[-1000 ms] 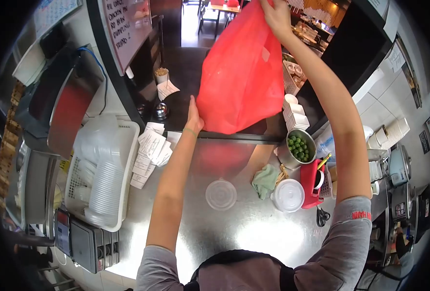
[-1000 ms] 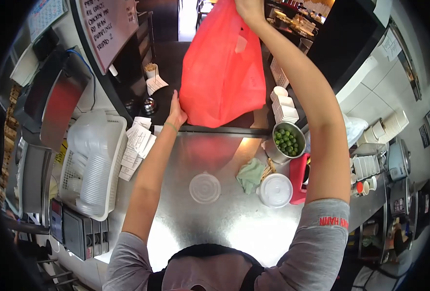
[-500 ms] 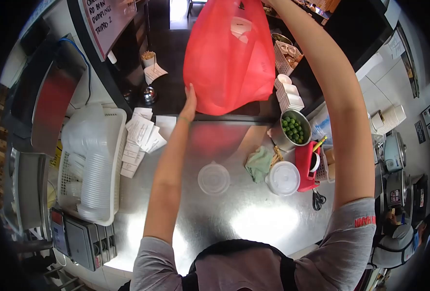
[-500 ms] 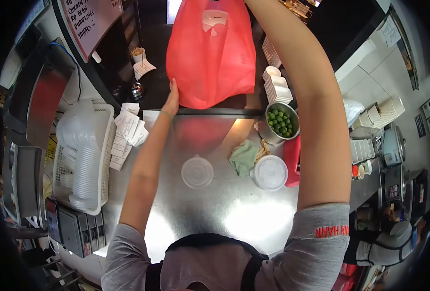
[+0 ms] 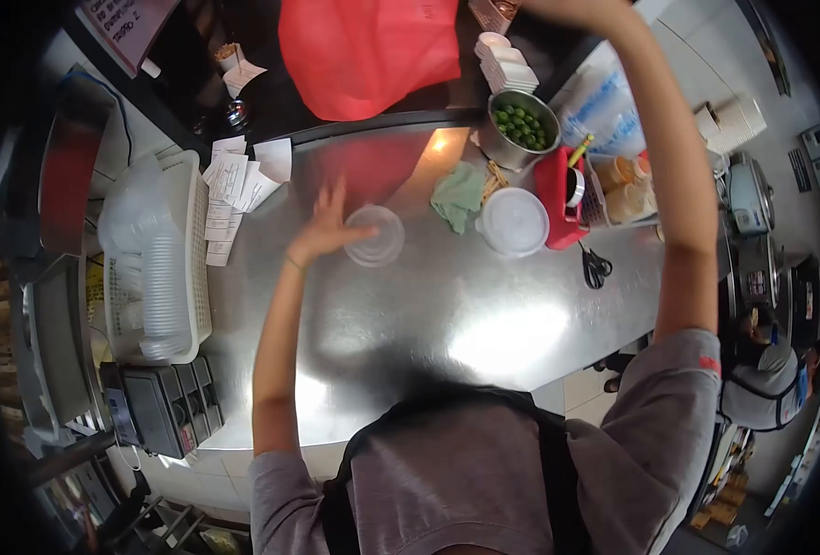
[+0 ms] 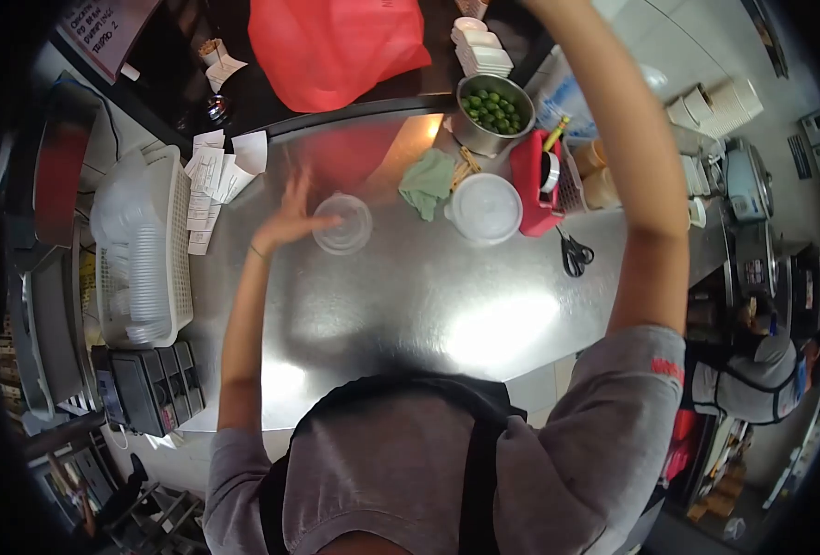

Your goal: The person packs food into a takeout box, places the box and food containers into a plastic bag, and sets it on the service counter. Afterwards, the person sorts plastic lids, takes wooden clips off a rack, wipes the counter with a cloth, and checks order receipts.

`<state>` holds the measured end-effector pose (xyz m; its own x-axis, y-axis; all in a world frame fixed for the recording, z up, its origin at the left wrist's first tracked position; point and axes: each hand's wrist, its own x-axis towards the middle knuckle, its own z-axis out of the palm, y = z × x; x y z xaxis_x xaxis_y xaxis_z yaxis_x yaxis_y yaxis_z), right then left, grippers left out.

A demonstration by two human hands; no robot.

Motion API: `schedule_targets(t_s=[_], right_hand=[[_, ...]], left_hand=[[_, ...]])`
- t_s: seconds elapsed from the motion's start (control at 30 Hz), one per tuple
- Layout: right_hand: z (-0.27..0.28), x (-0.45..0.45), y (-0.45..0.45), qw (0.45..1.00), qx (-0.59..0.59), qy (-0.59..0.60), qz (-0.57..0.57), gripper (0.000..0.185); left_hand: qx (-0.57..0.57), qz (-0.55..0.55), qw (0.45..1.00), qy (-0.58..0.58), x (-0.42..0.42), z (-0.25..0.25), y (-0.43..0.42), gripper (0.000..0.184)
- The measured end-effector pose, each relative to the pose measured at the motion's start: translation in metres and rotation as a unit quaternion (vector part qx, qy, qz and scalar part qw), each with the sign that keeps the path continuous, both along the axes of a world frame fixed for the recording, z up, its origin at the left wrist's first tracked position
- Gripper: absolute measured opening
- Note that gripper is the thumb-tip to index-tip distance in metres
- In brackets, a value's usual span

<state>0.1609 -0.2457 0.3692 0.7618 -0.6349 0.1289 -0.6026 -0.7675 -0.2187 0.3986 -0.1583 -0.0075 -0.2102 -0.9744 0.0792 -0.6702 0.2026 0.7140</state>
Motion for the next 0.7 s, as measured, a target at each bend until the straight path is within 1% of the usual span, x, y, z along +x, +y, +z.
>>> schedule_targets(t_s=[0.03,0.07,0.1,0.13,0.2,0.23,0.27,0.3,0.33,0.37,0.4,0.43,0.47,0.5,0.53,0.57,0.63,0.67,0.7], right_hand=[[-0.029,-0.024,0.001,0.999,0.022,-0.017,0.035,0.038],[-0.069,-0.049,0.003,0.996,0.043,-0.033,0.066,0.031],[-0.092,-0.066,0.015,0.991,0.11,0.06,0.038,0.034],[-0.113,-0.083,0.027,0.973,0.177,0.15,0.009,0.037],[-0.183,-0.129,0.033,0.966,0.208,0.155,-0.003,0.04],[-0.206,-0.141,0.044,0.963,0.178,0.191,-0.065,0.041],[-0.227,-0.151,0.056,0.955,0.148,0.225,-0.127,0.042],[-0.251,-0.165,0.061,0.94,0.189,0.221,-0.179,0.042],[-0.28,-0.177,0.065,0.921,0.231,0.217,-0.227,0.043],[-0.319,-0.186,0.076,0.936,0.179,0.156,-0.258,0.047],[-0.355,-0.192,0.089,0.946,0.125,0.093,-0.286,0.055],[-0.384,-0.193,0.105,0.944,0.088,0.105,-0.3,0.062],[-0.402,-0.193,0.123,0.941,0.05,0.118,-0.312,0.07],[-0.408,-0.191,0.143,0.943,0.041,0.083,-0.319,0.073],[-0.412,-0.19,0.157,0.944,0.032,0.049,-0.325,0.075],[-0.413,-0.191,0.162,0.947,0.027,0.048,-0.318,0.075],[-0.418,-0.197,0.172,0.927,-0.019,-0.112,-0.357,0.075],[-0.422,-0.201,0.174,0.93,-0.012,-0.109,-0.35,0.075],[-0.422,-0.204,0.171,0.902,-0.031,-0.187,-0.387,0.075]], left_hand=[[-0.001,-0.008,1.0,-0.003,-0.011,-0.004,0.017,0.112],[0.053,0.011,0.994,-0.099,-0.029,-0.001,0.034,0.108],[0.102,0.028,0.975,-0.194,-0.046,0.0,0.049,0.105],[0.095,0.014,0.976,-0.198,-0.058,-0.007,0.063,0.105],[-0.088,0.04,0.965,-0.243,-0.081,-0.037,0.088,0.072],[-0.097,0.031,0.965,-0.243,-0.086,-0.053,0.098,0.072],[-0.129,0.043,0.966,-0.218,-0.088,-0.069,0.105,0.052],[-0.16,0.058,0.967,-0.192,-0.089,-0.076,0.108,0.033],[-0.167,0.057,0.965,-0.193,-0.092,-0.077,0.112,0.033],[-0.174,0.071,0.965,-0.184,-0.093,-0.077,0.117,0.024],[-0.18,0.087,0.964,-0.175,-0.095,-0.075,0.12,0.015],[-0.183,0.091,0.962,-0.179,-0.097,-0.072,0.123,0.015],[-0.163,0.107,0.969,-0.155,-0.1,-0.069,0.126,0.015],[-0.144,0.125,0.973,-0.129,-0.104,-0.065,0.127,0.016],[-0.149,0.134,0.971,-0.13,-0.109,-0.06,0.128,0.016],[-0.137,0.162,0.968,-0.134,-0.117,-0.057,0.13,0.016],[-0.117,0.198,0.963,-0.137,-0.141,-0.048,0.14,0.017],[-0.092,0.215,0.945,-0.229,-0.154,-0.046,0.143,0.02],[-0.066,0.227,0.918,-0.318,-0.168,-0.04,0.144,0.024]])
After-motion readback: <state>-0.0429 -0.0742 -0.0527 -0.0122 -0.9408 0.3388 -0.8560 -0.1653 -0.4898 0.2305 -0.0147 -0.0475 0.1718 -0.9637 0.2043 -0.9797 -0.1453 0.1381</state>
